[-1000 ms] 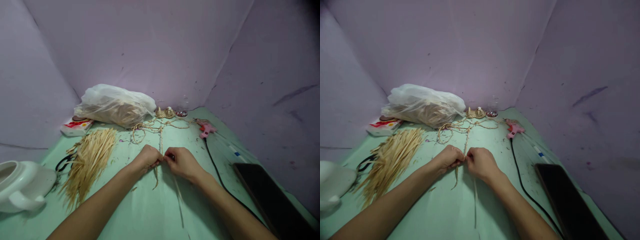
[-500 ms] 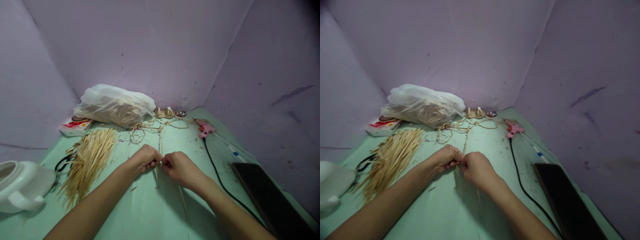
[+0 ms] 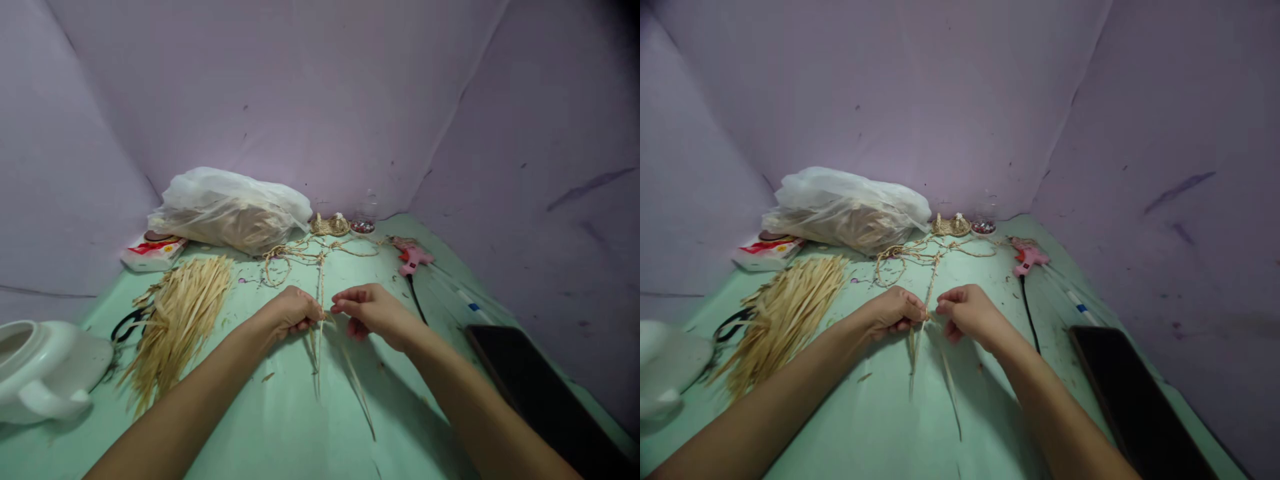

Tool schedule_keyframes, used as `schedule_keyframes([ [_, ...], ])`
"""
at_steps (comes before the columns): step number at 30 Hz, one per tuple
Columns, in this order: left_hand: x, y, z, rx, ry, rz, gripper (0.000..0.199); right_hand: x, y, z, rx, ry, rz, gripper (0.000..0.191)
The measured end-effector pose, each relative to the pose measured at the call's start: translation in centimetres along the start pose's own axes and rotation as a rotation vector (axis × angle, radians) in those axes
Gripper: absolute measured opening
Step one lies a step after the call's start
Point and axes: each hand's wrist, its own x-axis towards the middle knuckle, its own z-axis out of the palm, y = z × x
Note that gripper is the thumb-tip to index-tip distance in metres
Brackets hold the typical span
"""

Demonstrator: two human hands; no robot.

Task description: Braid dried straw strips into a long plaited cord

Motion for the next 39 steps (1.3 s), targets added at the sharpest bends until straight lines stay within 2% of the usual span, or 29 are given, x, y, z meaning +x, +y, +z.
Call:
schedule_keyframes([
  [5, 0.0, 0.1, 0.1, 0.033, 0.016, 0.012, 0.004, 0.9, 1.1, 2.1, 0.093, -0.149, 0.043, 0.019],
  [13, -0.4, 0.7, 0.5, 0.109, 0.064, 0.012, 0.006, 1.9, 2.2, 1.9, 0.016, -0.086, -0.031, 0.015],
  [19, -0.2, 0.0, 0.3, 0.457, 0.148, 0.064, 0.007, 2.0, 2.5, 2.2, 0.022, -0.084, -0.052, 0.01],
  [23, -1.7, 0.8, 0.6, 0.671, 0.244, 0.116, 0.005, 1.9, 2.4, 2.2, 0.054, -0.107, -0.043, 0.007],
  [26, -3.3, 1.6, 1.6, 0.794, 0.294, 0.128, 0.006, 1.7, 2.4, 2.1, 0.083, -0.122, -0.046, 0.005],
  [30, -4.3, 1.7, 3.2, 0.911, 0.288, 0.191, 0.007, 1.6, 2.5, 2.1, 0.14, -0.127, -0.043, 0.003],
  [33, -4.4, 1.4, 3.6, 0.947, 0.263, 0.243, 0.006, 1.6, 2.6, 2.3, 0.145, -0.111, -0.043, 0.004],
  [37, -4.1, 1.5, 2.4, 0.908, 0.142, 0.272, 0.007, 1.6, 2.7, 2.6, 0.156, -0.097, -0.034, 0.006],
  [39, -3.8, 1.8, 1.3, 0.801, 0.106, 0.22, 0.011, 1.5, 2.7, 2.6, 0.161, -0.11, -0.033, 0.005],
])
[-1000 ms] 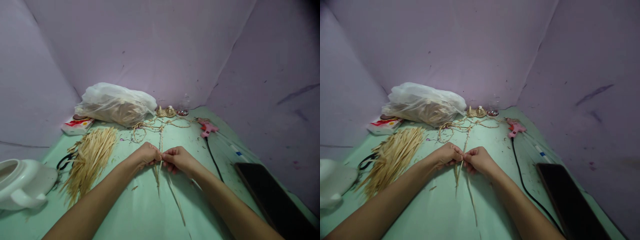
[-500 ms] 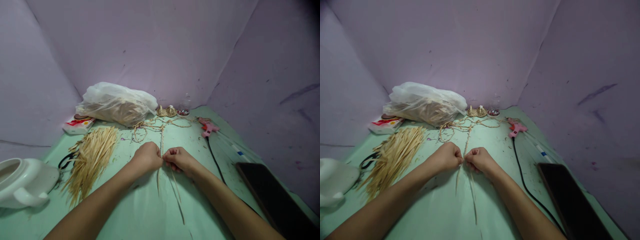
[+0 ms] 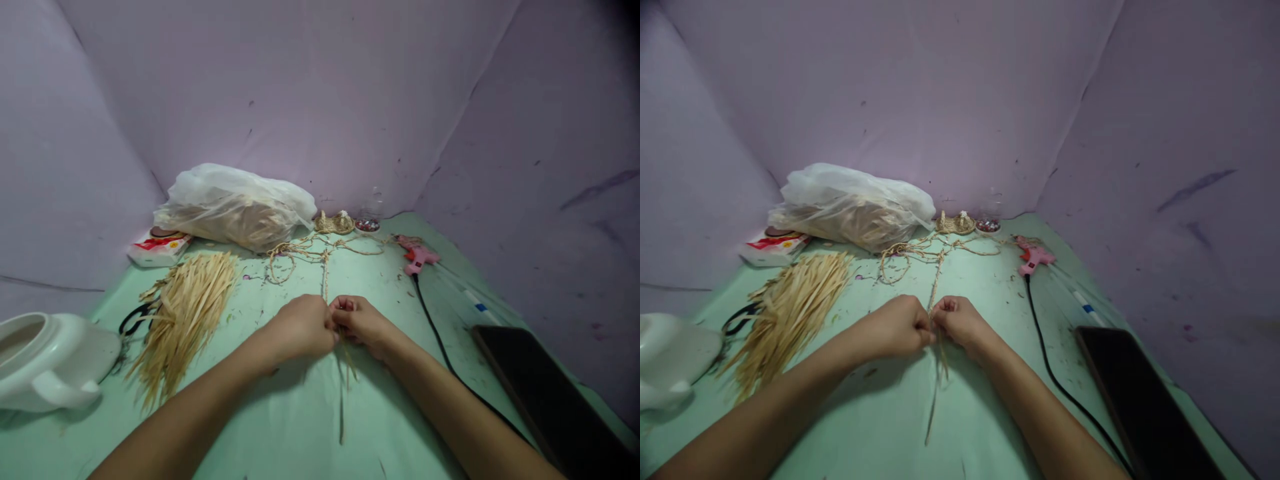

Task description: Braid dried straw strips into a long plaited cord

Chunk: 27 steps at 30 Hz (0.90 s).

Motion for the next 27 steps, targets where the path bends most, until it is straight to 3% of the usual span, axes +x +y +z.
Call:
schedule_keyframes([
  [5, 1.4, -0.9, -1.2, -0.549, 0.029, -0.296, 0.011, -0.2, -0.3, -0.1, 0.032, -0.042, -0.033, 0.009],
  [8, 2.0, -1.2, -0.5, -0.866, -0.133, -0.315, 0.015, -0.2, -0.3, -0.1, 0.036, -0.061, -0.042, 0.013],
  [11, 2.4, -1.6, 0.3, -1.0, -0.283, -0.265, 0.006, 0.0, -0.2, -0.1, -0.008, -0.062, -0.055, 0.012],
  [14, 2.6, -2.1, 0.7, -0.996, -0.267, -0.285, 0.006, 0.3, 0.1, -0.2, -0.115, -0.032, -0.116, 0.008],
  [22, 2.9, -2.4, 0.7, -0.796, -0.151, -0.29, 0.008, 0.7, 0.9, -1.4, -0.564, 0.01, -0.451, 0.009],
  [27, 3.0, -2.2, 1.1, -0.672, -0.077, -0.254, 0.01, -0.3, 0.1, -1.4, -0.826, 0.074, -0.508, 0.016],
])
